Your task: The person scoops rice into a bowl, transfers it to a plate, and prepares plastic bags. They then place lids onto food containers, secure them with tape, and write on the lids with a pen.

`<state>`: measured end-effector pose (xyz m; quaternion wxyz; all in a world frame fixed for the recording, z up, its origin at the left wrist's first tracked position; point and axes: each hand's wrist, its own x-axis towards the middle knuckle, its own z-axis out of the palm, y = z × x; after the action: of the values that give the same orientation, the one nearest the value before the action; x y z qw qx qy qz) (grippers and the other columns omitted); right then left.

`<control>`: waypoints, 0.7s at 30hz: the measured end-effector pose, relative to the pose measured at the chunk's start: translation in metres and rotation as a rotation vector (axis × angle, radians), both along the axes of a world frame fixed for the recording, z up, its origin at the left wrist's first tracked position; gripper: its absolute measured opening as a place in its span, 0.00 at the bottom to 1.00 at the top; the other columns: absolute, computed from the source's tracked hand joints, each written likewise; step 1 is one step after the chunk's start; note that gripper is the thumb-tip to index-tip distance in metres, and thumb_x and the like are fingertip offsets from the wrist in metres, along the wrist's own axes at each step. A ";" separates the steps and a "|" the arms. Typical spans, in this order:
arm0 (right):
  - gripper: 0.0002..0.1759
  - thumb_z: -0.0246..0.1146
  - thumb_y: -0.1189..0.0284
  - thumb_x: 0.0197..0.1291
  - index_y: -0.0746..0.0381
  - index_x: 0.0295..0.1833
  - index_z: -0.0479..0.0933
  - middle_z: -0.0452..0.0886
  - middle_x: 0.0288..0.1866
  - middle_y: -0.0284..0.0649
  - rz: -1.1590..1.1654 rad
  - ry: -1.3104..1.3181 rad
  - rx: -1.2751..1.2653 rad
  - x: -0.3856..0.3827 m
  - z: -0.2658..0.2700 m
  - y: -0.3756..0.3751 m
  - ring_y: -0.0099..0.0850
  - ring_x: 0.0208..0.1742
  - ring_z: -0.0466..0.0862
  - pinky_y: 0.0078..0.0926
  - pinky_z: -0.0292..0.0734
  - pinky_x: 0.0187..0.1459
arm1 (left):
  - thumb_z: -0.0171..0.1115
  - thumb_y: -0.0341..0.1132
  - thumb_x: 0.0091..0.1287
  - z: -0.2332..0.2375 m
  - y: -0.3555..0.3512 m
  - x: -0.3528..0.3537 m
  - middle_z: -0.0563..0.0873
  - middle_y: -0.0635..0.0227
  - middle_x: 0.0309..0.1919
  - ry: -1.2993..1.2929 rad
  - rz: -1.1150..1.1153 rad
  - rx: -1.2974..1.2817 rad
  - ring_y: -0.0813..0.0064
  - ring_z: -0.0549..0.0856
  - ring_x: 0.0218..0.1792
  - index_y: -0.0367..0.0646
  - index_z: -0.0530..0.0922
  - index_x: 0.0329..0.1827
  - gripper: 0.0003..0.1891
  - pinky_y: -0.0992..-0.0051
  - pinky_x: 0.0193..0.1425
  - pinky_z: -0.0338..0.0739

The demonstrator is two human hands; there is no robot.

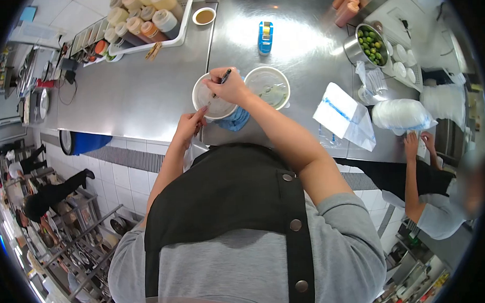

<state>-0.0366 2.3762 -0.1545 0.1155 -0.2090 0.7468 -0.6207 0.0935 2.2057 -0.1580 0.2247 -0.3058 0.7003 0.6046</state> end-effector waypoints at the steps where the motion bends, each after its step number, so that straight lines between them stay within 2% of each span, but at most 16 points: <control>1: 0.26 0.73 0.70 0.62 0.65 0.20 0.65 0.66 0.15 0.31 0.003 -0.019 -0.041 0.000 -0.002 0.000 0.16 0.20 0.65 0.24 0.66 0.22 | 0.69 0.61 0.64 0.001 0.000 0.001 0.75 0.76 0.19 -0.025 0.010 0.001 0.83 0.67 0.22 0.39 0.83 0.23 0.30 0.78 0.27 0.58; 6: 0.24 0.72 0.68 0.63 0.64 0.20 0.68 0.68 0.15 0.29 -0.055 -0.170 -0.203 -0.004 0.016 0.014 0.16 0.19 0.68 0.22 0.63 0.21 | 0.70 0.59 0.64 -0.026 -0.006 0.007 0.76 0.77 0.18 0.089 0.043 -0.066 0.84 0.67 0.19 0.38 0.83 0.24 0.28 0.78 0.25 0.58; 9: 0.23 0.70 0.67 0.66 0.62 0.22 0.70 0.70 0.16 0.28 -0.221 -0.155 -0.376 -0.019 0.037 0.053 0.16 0.18 0.68 0.21 0.61 0.20 | 0.73 0.56 0.62 -0.019 -0.008 0.005 0.76 0.76 0.16 0.099 0.041 -0.136 0.85 0.67 0.17 0.39 0.83 0.24 0.26 0.79 0.21 0.57; 10: 0.20 0.66 0.66 0.71 0.60 0.24 0.73 0.73 0.20 0.26 -0.272 -0.103 -0.412 -0.023 0.053 0.076 0.14 0.21 0.69 0.17 0.62 0.24 | 0.74 0.55 0.62 -0.020 -0.008 0.004 0.75 0.76 0.16 0.097 0.038 -0.165 0.85 0.67 0.16 0.39 0.82 0.23 0.25 0.79 0.21 0.56; 11: 0.21 0.61 0.60 0.74 0.61 0.28 0.75 0.74 0.24 0.27 -0.360 -0.017 -0.416 -0.032 0.057 0.101 0.15 0.26 0.68 0.17 0.63 0.30 | 0.73 0.55 0.63 -0.016 -0.006 0.004 0.74 0.77 0.15 0.099 0.052 -0.170 0.85 0.67 0.16 0.40 0.82 0.23 0.25 0.79 0.21 0.56; 13: 0.22 0.52 0.56 0.78 0.61 0.37 0.78 0.74 0.28 0.27 -0.502 0.108 -0.459 -0.045 0.070 0.169 0.16 0.30 0.67 0.17 0.63 0.36 | 0.71 0.54 0.66 -0.020 -0.008 0.004 0.72 0.78 0.15 0.096 0.038 -0.157 0.86 0.66 0.15 0.39 0.81 0.23 0.26 0.80 0.20 0.55; 14: 0.23 0.47 0.56 0.80 0.62 0.43 0.79 0.75 0.31 0.29 -0.652 0.284 -0.385 -0.049 0.090 0.204 0.19 0.32 0.68 0.19 0.64 0.40 | 0.71 0.54 0.66 -0.021 -0.011 0.004 0.72 0.78 0.15 0.086 0.031 -0.149 0.86 0.66 0.15 0.38 0.81 0.24 0.26 0.80 0.20 0.55; 15: 0.21 0.46 0.58 0.79 0.61 0.47 0.79 0.77 0.36 0.32 -0.786 0.586 -0.356 -0.060 0.106 0.244 0.21 0.35 0.71 0.21 0.66 0.42 | 0.71 0.54 0.67 -0.021 -0.012 0.004 0.72 0.78 0.16 0.076 0.027 -0.142 0.86 0.66 0.15 0.38 0.81 0.24 0.26 0.81 0.20 0.55; 16: 0.17 0.48 0.59 0.77 0.59 0.47 0.76 0.78 0.39 0.33 -0.937 0.526 -0.402 -0.060 0.123 0.283 0.22 0.38 0.74 0.22 0.67 0.44 | 0.70 0.54 0.67 -0.021 -0.013 0.003 0.72 0.78 0.16 0.074 0.026 -0.139 0.87 0.66 0.15 0.37 0.81 0.24 0.26 0.81 0.20 0.54; 18: 0.11 0.51 0.63 0.74 0.57 0.50 0.75 0.77 0.44 0.33 -1.141 0.616 -0.768 -0.057 0.169 0.359 0.27 0.41 0.76 0.25 0.72 0.47 | 0.70 0.54 0.68 -0.020 -0.012 0.003 0.72 0.78 0.16 0.064 0.029 -0.134 0.87 0.66 0.15 0.37 0.81 0.25 0.26 0.82 0.20 0.54; 19: 0.11 0.52 0.64 0.74 0.58 0.52 0.74 0.78 0.46 0.34 -1.240 0.708 -0.727 -0.057 0.183 0.406 0.29 0.44 0.77 0.28 0.75 0.49 | 0.69 0.54 0.68 -0.018 -0.012 0.002 0.72 0.77 0.17 0.059 0.024 -0.114 0.87 0.66 0.15 0.37 0.81 0.25 0.26 0.82 0.20 0.54; 20: 0.11 0.53 0.67 0.74 0.60 0.53 0.73 0.78 0.51 0.37 -1.322 0.752 -0.813 -0.060 0.195 0.444 0.31 0.46 0.78 0.32 0.76 0.49 | 0.69 0.54 0.69 -0.016 -0.013 0.001 0.72 0.77 0.17 0.051 0.017 -0.094 0.87 0.66 0.15 0.37 0.81 0.25 0.27 0.82 0.20 0.54; 21: 0.12 0.57 0.67 0.70 0.58 0.56 0.72 0.77 0.54 0.36 -1.400 0.645 -0.906 -0.060 0.208 0.475 0.30 0.52 0.76 0.35 0.75 0.52 | 0.69 0.54 0.69 -0.016 -0.014 0.000 0.73 0.76 0.18 0.042 0.010 -0.075 0.87 0.66 0.15 0.37 0.81 0.25 0.27 0.82 0.20 0.54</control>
<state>-0.0961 2.8512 0.0534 -0.5992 0.1050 0.3827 -0.6953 0.0933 2.1914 -0.1737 0.1953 -0.3045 0.7256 0.5853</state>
